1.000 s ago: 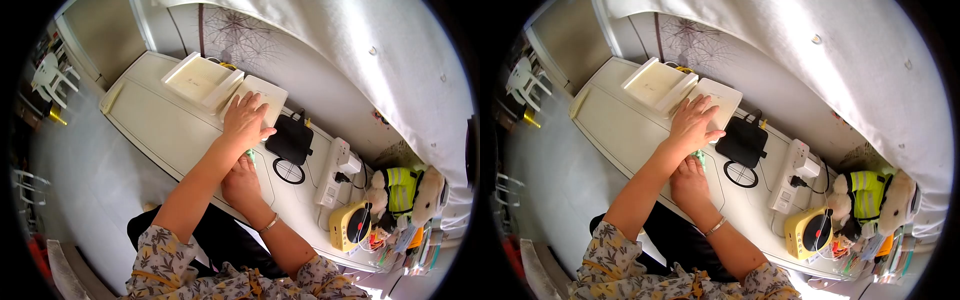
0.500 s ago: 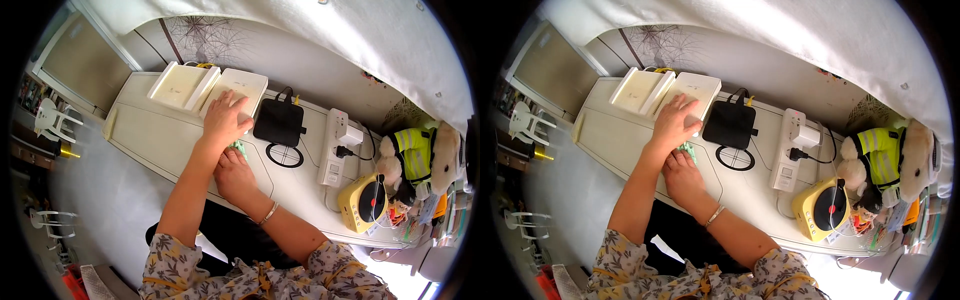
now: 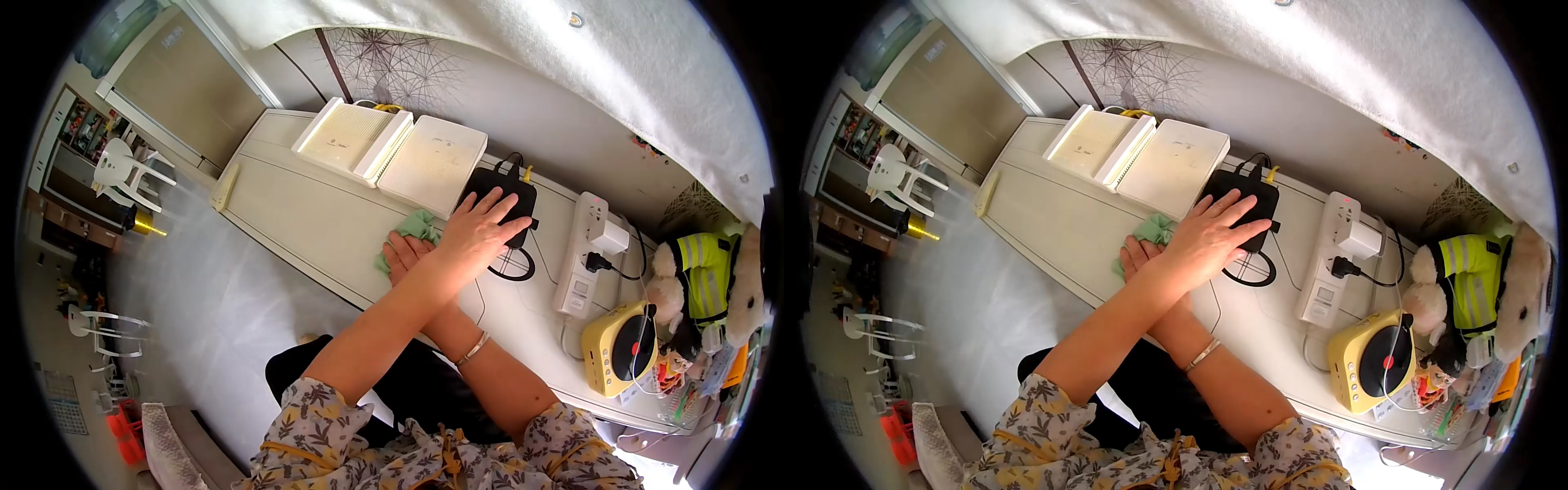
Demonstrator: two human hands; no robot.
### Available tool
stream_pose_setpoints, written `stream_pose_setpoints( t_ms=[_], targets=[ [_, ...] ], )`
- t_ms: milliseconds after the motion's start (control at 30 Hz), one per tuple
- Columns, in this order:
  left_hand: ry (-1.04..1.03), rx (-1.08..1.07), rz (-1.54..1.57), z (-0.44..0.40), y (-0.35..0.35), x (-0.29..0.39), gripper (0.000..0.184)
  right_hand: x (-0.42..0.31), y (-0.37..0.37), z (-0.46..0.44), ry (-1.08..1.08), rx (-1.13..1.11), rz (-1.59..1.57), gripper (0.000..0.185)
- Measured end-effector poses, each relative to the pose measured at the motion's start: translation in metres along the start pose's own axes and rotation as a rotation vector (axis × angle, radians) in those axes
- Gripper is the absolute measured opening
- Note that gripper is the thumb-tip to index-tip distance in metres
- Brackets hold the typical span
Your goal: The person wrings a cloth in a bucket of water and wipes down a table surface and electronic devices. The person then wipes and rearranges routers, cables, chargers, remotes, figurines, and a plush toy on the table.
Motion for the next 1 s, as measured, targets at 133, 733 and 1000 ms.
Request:
stream_pose_setpoints(
  t_ms=[133,733,1000],
  targets=[
    [-0.035,-0.037,0.021,0.003,-0.002,-0.002,0.054,0.001,-0.001,0.003,-0.007,-0.004,-0.004,0.047],
    [1.053,0.651,-0.171,0.123,0.146,-0.353,0.068,-0.005,0.007,-0.023,-0.103,-0.226,-0.060,0.043],
    [1.158,0.693,0.184,0.123,0.123,-0.357,0.065,-0.004,0.002,-0.022,-0.131,-0.224,-0.067,0.046]
  ],
)
Point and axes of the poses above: each hand's wrist, its own z-axis away from the middle knuckle, its own y-axis out of the back of the hand, x = y × z, the point moved 8 cm from there along -z, towards the middle knuckle, and after that the axes turned 14 degrees about x, right-handed, at the moved point
